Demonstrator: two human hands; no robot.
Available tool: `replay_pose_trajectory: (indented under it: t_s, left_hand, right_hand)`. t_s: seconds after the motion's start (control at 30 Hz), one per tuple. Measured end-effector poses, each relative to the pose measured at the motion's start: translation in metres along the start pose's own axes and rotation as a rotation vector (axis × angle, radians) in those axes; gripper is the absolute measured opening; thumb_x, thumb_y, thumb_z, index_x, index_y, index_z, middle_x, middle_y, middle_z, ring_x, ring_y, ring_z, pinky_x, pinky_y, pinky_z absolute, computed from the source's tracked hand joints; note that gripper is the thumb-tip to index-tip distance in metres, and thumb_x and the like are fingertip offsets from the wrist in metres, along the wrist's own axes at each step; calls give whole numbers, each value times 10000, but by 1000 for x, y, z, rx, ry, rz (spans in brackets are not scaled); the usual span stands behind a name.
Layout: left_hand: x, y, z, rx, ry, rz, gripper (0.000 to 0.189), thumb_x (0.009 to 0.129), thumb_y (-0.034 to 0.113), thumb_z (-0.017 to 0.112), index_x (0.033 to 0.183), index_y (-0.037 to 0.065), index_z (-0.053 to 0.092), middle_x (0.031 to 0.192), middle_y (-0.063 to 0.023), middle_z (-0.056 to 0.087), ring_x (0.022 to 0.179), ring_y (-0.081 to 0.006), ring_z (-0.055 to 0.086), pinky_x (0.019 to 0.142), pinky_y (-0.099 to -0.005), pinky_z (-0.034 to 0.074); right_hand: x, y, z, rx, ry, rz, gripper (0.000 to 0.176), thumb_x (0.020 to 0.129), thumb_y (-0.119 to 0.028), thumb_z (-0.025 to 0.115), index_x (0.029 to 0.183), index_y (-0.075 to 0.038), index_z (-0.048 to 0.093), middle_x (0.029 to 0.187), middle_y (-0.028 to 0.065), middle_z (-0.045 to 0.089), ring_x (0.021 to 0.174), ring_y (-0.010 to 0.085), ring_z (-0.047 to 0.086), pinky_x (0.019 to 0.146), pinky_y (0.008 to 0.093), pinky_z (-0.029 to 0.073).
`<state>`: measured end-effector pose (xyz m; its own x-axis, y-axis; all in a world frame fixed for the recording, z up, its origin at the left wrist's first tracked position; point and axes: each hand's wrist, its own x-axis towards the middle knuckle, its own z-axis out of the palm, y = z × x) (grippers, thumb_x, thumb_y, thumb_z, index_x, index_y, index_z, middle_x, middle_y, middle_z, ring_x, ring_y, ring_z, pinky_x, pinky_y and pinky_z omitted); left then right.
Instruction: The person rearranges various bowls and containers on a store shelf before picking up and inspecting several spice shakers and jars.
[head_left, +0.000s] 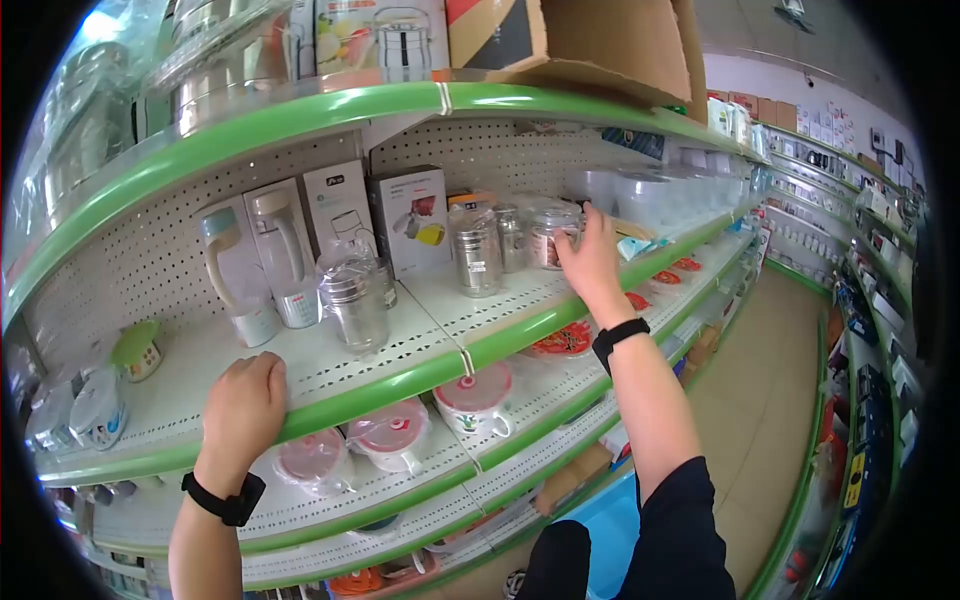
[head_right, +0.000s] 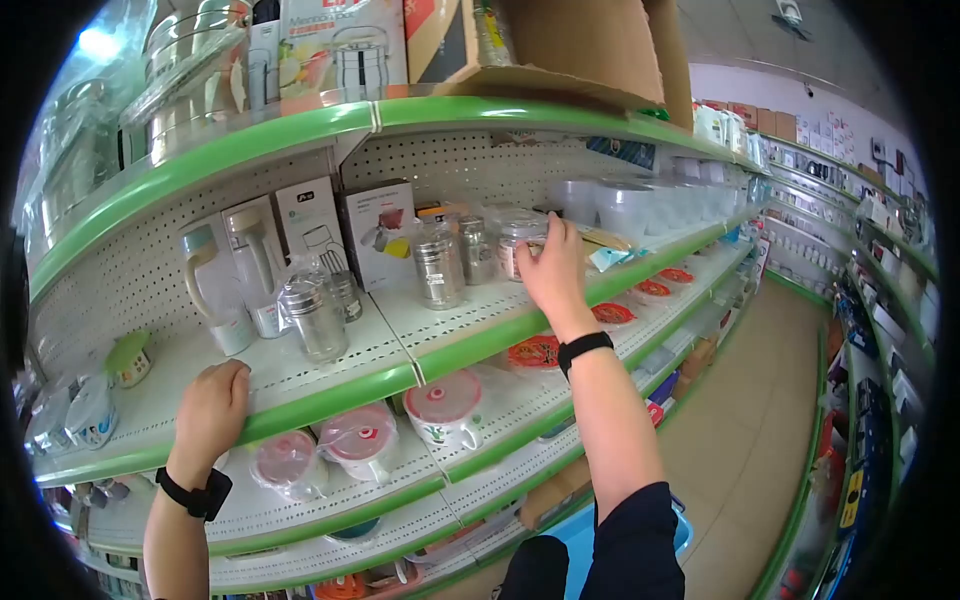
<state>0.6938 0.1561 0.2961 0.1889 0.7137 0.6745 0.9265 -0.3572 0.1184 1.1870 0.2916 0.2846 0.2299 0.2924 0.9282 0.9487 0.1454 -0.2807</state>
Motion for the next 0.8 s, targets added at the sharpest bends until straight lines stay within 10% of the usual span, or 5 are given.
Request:
replay_pose_trajectory:
  t_s: [0.3,0.8]
  left_hand:
    - [0,-2,2,34,20,33,221,1019,200,565,958,30,691,843,-200,695,835,-412,671,767,-529,538]
    - [-1,-6,2,42,56,71,234,1012,211,586,875,35,657,794,-155,687,777,-376,664,733,-512,551]
  right_hand:
    - [19,-110,-17,75,-852,60,576,838,-461,795,1085,56,744,1102,272,754,1048,416,733,938,462,568]
    - [29,-147,-8,-291,-844,24,557,898,-500,752,1072,28,775,1089,254,764,1030,429,735,912,490,581]
